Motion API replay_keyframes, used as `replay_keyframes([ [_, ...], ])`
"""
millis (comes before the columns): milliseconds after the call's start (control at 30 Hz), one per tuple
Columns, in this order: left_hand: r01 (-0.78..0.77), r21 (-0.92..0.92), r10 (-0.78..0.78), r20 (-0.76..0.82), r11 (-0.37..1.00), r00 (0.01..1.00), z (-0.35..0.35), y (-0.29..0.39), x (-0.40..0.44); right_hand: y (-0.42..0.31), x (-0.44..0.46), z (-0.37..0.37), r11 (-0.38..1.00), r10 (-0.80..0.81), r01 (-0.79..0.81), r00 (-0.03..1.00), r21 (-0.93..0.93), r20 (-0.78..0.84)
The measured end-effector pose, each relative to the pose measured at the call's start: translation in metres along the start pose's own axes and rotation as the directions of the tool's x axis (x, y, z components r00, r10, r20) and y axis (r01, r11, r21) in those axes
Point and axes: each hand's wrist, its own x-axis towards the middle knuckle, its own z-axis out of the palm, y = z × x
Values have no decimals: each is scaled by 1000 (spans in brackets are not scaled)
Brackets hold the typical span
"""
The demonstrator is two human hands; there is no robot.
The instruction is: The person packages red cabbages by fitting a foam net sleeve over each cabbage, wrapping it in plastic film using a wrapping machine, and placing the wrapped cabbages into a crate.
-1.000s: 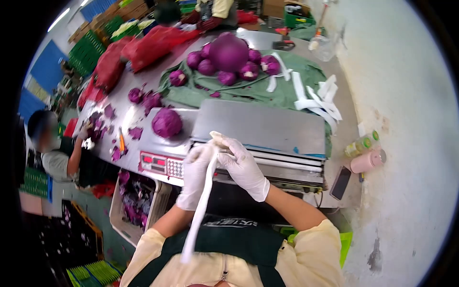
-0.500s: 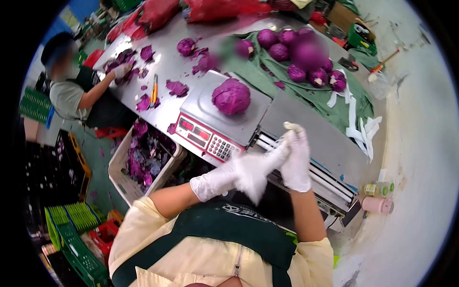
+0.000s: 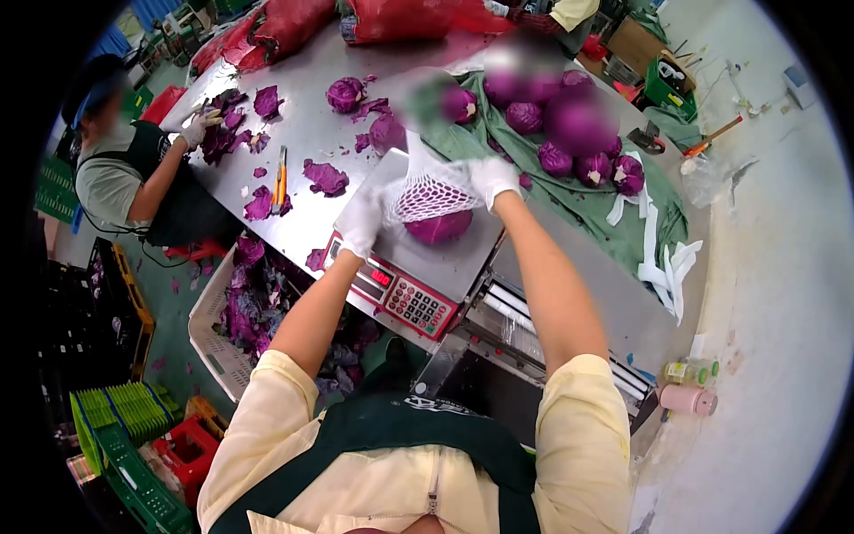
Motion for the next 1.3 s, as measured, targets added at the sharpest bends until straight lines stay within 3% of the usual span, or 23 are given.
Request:
replay_keyframes([
  [67,-180,202,134,223,963,965,-3,17,-17,8,-11,31,866,-46,-70,975,496,218],
  [133,-168,-126,181,98,978,979,-3,8,-36,-23,-55,22,402,72,-254,967,880,246],
  [167,-164,-129,176,94,978,980,-4,6,-40,-35,-74,5,454,78,-199,980,869,183],
  [200,112,-619,57,246,777,968,-7,6,-46,-43,-93,-10,501,86,-150,989,853,124],
  [233,407,-859,30,437,310,899,-10,6,-59,-51,-111,-19,501,92,-167,986,849,140],
  [267,763,-622,60,767,-177,639,-63,39,-75,-57,-131,-27,494,73,-80,996,866,50],
  [400,876,-321,386,803,-361,454,-57,1,-105,-75,-206,-75,484,78,-55,997,873,20],
  [467,926,-265,293,893,-268,341,-122,43,-110,-61,-243,-86,-112,-174,-314,940,943,293],
  [500,934,-215,477,814,-285,333,-112,27,-114,-61,-258,-91,-141,-198,-461,880,876,432],
  [533,943,-160,643,698,-291,316,-97,10,-118,-45,-264,-89,34,-498,-560,708,828,500],
  [600,947,-296,605,735,-121,307,-83,7,-127,-59,-281,-97,360,-615,-380,590,852,523],
  [633,970,-234,694,687,-69,215,-87,12,-129,-58,-280,-97,306,-730,-416,475,856,492],
  [667,964,-216,268,930,-154,251,-120,49,-140,-59,-279,-106,255,-658,-399,596,881,461],
  [767,944,-259,322,893,-202,314,-126,60,-157,-50,-281,-111,-149,-381,-504,823,851,421],
  [867,896,-235,406,828,-377,387,-116,37,-168,-23,-324,-53,172,-16,-402,912,899,410],
  [900,881,-220,342,861,-420,378,-129,54,-171,-27,-337,-45,50,46,-452,892,890,450],
  [933,862,-340,363,802,-376,474,-119,49,-179,-37,-350,-41,-75,97,-417,901,906,423],
  [1000,875,-371,465,744,-310,480,-121,81,-189,-49,-368,-57,-628,-187,-464,869,625,458],
  [1067,863,-491,534,700,-123,474,-112,114,-202,-33,-388,-48,-632,-71,-406,878,660,472],
  [1100,836,-511,542,654,-197,527,-114,133,-203,-19,-394,-45,-687,-16,-313,909,656,416],
  [1200,305,-952,344,281,-14,896,-99,171,-212,35,-402,-54,-791,73,-147,941,594,330],
  [1267,155,-969,372,219,193,902,-89,197,-228,65,-399,-79,-795,2,-113,982,596,189],
  [1300,32,-947,573,220,320,789,-71,209,-233,81,-393,-81,-681,95,-17,989,732,111],
])
